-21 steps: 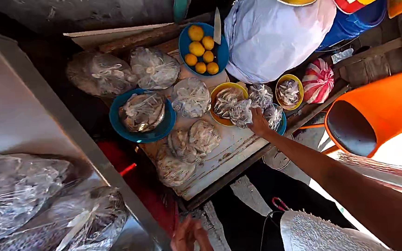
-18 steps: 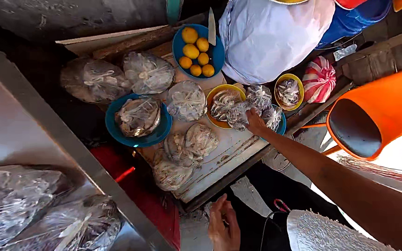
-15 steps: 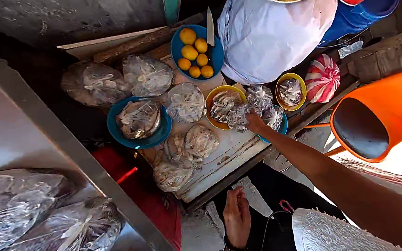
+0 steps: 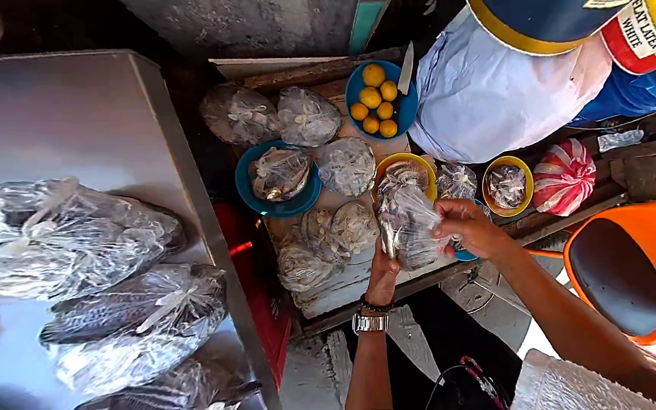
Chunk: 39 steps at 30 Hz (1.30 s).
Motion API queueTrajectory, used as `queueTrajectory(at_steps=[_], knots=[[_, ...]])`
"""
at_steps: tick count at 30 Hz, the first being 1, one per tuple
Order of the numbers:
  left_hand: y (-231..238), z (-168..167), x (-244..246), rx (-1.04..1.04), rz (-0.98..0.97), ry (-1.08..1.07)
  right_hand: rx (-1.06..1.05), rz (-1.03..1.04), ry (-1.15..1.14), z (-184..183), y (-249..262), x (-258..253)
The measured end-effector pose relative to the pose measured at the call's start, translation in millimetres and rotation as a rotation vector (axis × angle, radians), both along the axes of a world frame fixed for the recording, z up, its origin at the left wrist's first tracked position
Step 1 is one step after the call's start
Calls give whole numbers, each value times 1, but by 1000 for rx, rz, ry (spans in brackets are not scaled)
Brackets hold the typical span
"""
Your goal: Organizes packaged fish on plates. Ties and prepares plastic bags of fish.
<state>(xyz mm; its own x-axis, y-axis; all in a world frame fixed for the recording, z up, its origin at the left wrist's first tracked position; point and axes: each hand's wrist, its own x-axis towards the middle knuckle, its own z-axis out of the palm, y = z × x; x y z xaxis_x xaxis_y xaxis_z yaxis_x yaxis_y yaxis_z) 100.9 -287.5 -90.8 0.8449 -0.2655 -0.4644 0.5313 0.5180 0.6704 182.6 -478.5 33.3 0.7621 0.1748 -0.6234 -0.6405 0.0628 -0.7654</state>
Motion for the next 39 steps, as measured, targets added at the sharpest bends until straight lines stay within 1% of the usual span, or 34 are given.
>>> queueTrajectory(at_steps=[2, 3, 6, 9, 13, 15, 17, 19, 21, 23, 25, 28, 30, 33, 35, 37, 39], knots=[[6, 17, 4, -178, 126, 82, 44, -18, 19, 2, 13, 1], [10, 24, 6, -205, 153, 115, 29, -22, 24, 1, 21, 2], [22, 38, 8, -153, 239, 194, -43, -18, 27, -4, 44, 0], [38, 37, 0, -130, 305, 203, -120, 26, 13, -6, 65, -6], [56, 27, -15, -148, 390, 187, -276, 163, -59, -1, 85, -15], [62, 25, -19, -164, 409, 155, -318, 213, -99, 1, 92, -20], [65, 20, -23, -171, 398, 118, -340, 207, -93, 1, 97, -26], [65, 15, -30, -145, 363, 116, -342, 149, -47, -2, 99, -34], [62, 9, -35, -135, 327, 177, -362, 75, 28, -12, 97, -45], [58, 1, -39, -127, 263, 259, -394, -11, 121, -29, 93, -59], [53, -14, -44, -91, 178, 348, -407, -103, 233, -50, 87, -71], [47, -47, -49, 77, 18, 513, -384, -259, 384, -81, 82, -86], [45, -62, -49, 182, -53, 595, -368, -396, 491, -99, 83, -94], [42, -79, -46, 208, -56, 658, -345, -614, 631, -127, 82, -107], [37, -90, -46, 239, -25, 654, -307, -701, 672, -148, 75, -117], [33, -99, -47, 261, 19, 637, -244, -749, 673, -163, 69, -125], [31, -104, -51, 294, 53, 623, -214, -723, 627, -168, 64, -129]])
